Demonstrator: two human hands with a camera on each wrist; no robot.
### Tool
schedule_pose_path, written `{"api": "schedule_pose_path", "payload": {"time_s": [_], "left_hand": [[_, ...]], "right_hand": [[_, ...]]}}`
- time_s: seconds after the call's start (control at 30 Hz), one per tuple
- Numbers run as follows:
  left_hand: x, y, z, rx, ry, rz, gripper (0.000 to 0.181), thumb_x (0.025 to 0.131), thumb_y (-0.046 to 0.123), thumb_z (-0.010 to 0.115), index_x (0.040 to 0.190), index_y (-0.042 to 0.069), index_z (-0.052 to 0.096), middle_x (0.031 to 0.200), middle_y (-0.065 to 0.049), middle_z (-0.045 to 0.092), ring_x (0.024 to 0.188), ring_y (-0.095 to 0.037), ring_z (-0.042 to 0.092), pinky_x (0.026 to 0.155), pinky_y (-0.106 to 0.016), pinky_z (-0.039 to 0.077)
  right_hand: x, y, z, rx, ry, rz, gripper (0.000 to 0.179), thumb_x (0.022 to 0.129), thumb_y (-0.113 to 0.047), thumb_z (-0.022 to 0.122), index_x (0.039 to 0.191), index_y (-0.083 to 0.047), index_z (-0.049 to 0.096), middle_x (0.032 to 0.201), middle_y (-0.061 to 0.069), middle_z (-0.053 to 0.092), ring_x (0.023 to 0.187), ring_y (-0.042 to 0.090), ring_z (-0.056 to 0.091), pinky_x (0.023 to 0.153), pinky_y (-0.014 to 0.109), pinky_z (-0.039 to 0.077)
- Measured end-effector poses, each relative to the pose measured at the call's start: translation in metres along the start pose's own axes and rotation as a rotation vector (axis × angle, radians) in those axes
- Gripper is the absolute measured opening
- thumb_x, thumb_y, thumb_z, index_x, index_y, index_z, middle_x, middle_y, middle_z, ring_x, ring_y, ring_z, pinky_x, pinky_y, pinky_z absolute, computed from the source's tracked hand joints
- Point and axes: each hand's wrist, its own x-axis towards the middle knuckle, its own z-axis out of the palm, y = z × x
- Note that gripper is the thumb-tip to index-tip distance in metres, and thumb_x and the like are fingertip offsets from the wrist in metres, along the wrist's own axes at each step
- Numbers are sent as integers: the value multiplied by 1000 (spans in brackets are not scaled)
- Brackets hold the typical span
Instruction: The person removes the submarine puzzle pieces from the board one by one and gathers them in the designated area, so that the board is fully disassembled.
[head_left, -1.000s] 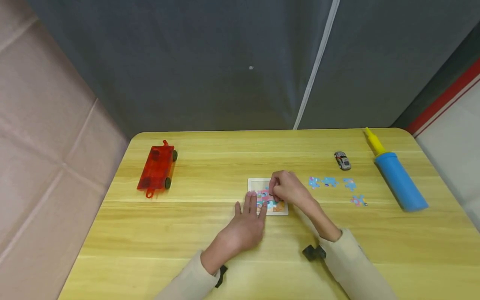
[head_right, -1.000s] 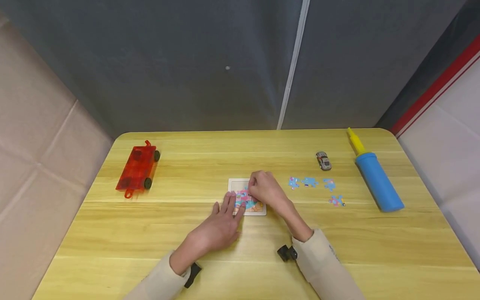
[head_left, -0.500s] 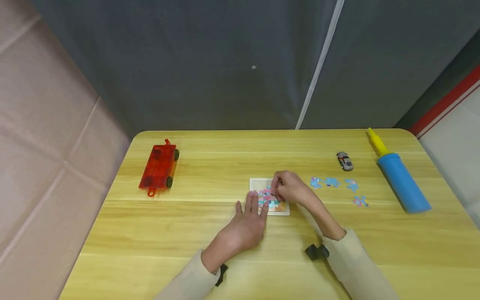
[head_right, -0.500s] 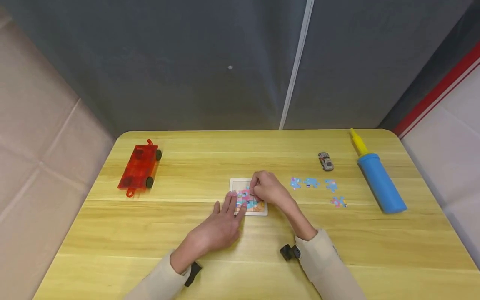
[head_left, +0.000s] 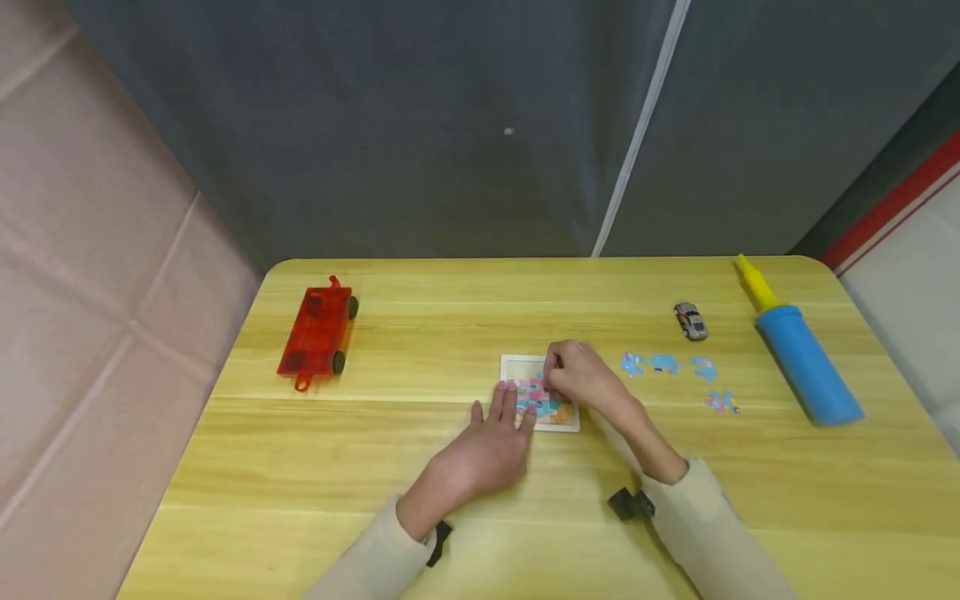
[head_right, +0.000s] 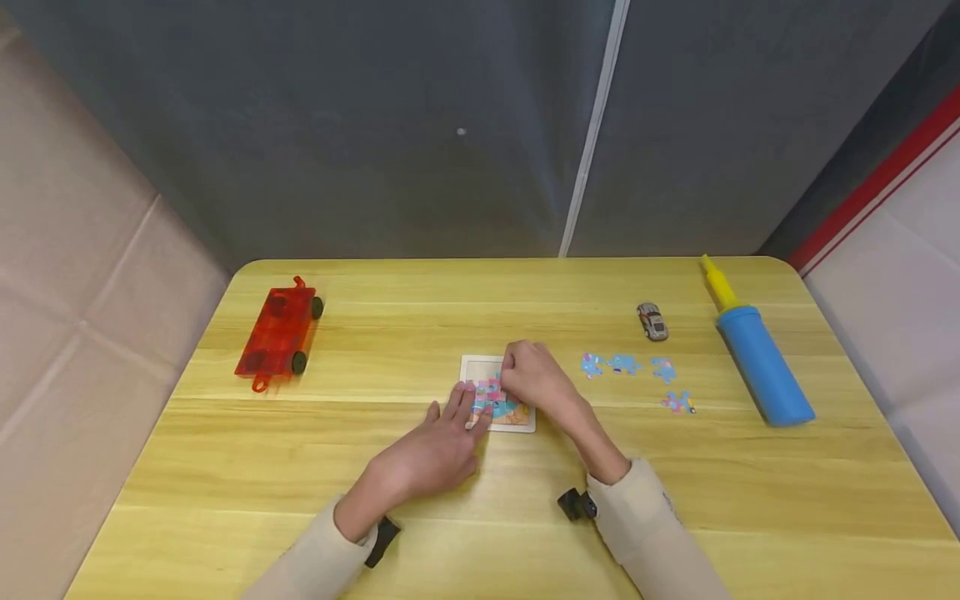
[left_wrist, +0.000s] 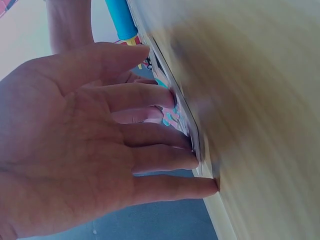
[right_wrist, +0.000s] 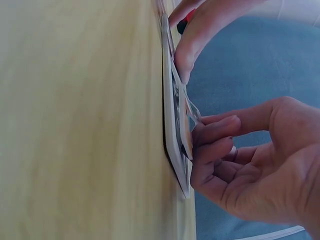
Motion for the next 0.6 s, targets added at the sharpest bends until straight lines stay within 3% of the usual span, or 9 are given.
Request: {"api": "schedule_pose_path", "payload": {"time_s": [0.2,0.47,0.6], "left_hand": [[2,-2,3,26,14,5,55,115,21,50,167,3,45,177,-34,21,168,-47,19,124,-65,39],[18,-9,27,29,41,-3,61,113,24,55,168,2,43,177,-36,18,167,-50,16,123,-70,37],[19,-8,26,41,24,-9,62,113,26,55,169,3,39,178,-35,14,168,-49,13,125,-70,35]], "right_hand": [[-1,-1,-1,5,2,-3,15,85,3,55,85,-3,68,65,5,64,56,14,55,54,26,44],[0,9,-10,58,-138,-77,17,100,15,54,94,2,64,68,8,64,60,17,61,59,25,48],[-1,8,-9,37,-118,-82,19,97,16,53,93,2,65,68,8,64,60,16,59,58,25,48]]}}
